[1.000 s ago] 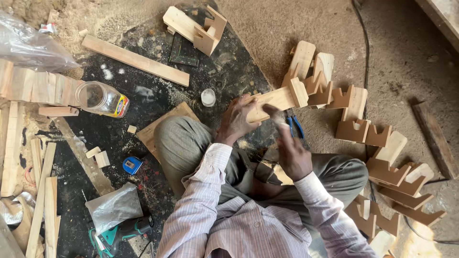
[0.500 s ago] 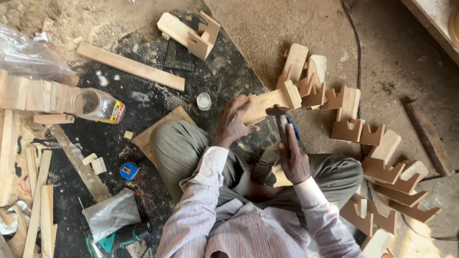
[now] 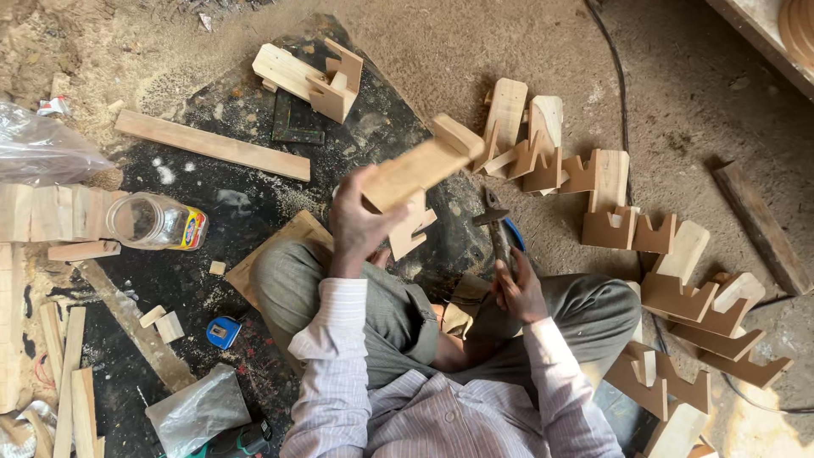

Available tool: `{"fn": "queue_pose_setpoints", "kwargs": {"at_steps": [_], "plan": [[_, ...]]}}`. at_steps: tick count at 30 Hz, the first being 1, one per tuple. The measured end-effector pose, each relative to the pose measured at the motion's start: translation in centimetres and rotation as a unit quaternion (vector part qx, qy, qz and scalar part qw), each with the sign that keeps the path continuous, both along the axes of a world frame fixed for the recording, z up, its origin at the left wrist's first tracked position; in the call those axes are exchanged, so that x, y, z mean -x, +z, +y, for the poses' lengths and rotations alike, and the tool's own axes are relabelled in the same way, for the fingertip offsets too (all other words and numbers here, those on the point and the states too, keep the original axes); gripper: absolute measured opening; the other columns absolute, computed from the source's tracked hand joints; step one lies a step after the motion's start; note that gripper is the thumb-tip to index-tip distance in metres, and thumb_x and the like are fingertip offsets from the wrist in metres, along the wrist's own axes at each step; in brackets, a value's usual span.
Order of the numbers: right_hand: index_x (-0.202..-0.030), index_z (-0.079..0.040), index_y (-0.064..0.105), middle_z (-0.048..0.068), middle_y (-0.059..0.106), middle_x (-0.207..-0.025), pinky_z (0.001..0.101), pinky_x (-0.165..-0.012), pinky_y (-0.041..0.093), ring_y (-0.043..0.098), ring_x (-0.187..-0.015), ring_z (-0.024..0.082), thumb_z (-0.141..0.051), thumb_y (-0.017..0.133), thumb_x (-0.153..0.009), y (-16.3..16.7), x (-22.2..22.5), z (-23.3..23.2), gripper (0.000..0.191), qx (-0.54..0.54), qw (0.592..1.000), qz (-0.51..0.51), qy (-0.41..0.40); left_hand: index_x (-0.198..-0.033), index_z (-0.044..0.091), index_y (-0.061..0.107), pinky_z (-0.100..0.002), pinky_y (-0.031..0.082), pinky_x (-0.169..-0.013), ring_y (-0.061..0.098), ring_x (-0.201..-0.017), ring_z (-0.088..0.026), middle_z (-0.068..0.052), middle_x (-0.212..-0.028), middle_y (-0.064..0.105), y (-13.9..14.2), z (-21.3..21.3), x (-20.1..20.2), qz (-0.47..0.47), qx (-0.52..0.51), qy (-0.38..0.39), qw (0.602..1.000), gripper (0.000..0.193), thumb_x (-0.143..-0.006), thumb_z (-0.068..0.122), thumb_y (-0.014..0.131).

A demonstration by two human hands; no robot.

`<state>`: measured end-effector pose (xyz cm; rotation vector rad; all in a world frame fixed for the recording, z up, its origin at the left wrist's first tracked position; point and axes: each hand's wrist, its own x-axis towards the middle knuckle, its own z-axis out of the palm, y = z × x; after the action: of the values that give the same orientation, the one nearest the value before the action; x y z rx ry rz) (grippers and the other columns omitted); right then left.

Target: The person sits on the floor and assembles small wooden parts into a structure. They apply glue to the joints, align the pieces, and use a hammer to tap them together. The person repeats this process for multiple units, occasionally inspecting the joints.

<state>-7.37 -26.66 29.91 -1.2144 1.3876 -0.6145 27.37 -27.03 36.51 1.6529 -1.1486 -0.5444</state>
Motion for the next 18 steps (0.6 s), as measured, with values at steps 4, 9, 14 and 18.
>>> {"fn": "queue_pose_setpoints", "kwargs": {"at_steps": [4, 9, 14, 18], "plan": [[-0.148, -0.006, 0.048, 0.014, 0.065, -0.069, 0.0376, -0.045, 0.047, 0.059, -0.049, 0.022, -0.039, 0.060, -0.101, -1.2, -1.1, -3.1, 0.058, -0.086, 0.989, 0.080, 0.090, -0.125, 0.008, 0.064, -0.047, 0.058, -0.090, 0.063, -0.114, -0.025, -0.013, -0.123, 0.060, 0.3, -1.5, -1.9, 0.127, -0.019, 0.077, 0.989, 0.067, -0.073, 0.042, 0.087], [-0.158, -0.010, 0.031, 0.029, 0.060, -0.134, 0.0556, -0.099, 0.047, 0.058, -0.120, 0.045, -0.046, 0.063, -0.098, 0.8, -5.0, -5.3, 0.077, 0.245, 0.857, 0.410, 0.191, -0.110, 0.003, 0.072, -0.042, 0.057, -0.089, 0.067, -0.101, -0.024, -0.011, -0.106, 0.068, -0.3, -4.7, -2.9, 0.296, -0.044, 0.135, 0.944, 0.059, -0.073, 0.047, 0.086], [-0.160, -0.013, 0.037, 0.021, 0.051, -0.157, 0.0521, -0.117, 0.039, 0.048, -0.142, 0.040, -0.045, 0.065, -0.098, 2.0, -12.0, -8.2, 0.076, 0.358, 0.874, 0.173, 0.280, -0.103, 0.002, 0.075, -0.035, 0.052, -0.094, 0.069, -0.099, -0.021, -0.009, -0.098, 0.074, -0.8, -6.0, -3.5, 0.380, -0.012, 0.133, 0.915, 0.058, -0.073, 0.049, 0.088], [-0.146, -0.016, 0.059, 0.017, 0.067, -0.140, 0.0419, -0.111, 0.057, 0.068, -0.130, 0.031, -0.044, 0.069, -0.102, 2.5, -14.4, -8.7, 0.053, 0.171, 0.948, 0.101, 0.248, -0.100, 0.004, 0.075, -0.035, 0.053, -0.090, 0.069, -0.095, -0.019, -0.009, -0.095, 0.075, -0.6, -6.2, -3.6, 0.384, -0.057, 0.104, 0.916, 0.053, -0.074, 0.049, 0.087]]}}
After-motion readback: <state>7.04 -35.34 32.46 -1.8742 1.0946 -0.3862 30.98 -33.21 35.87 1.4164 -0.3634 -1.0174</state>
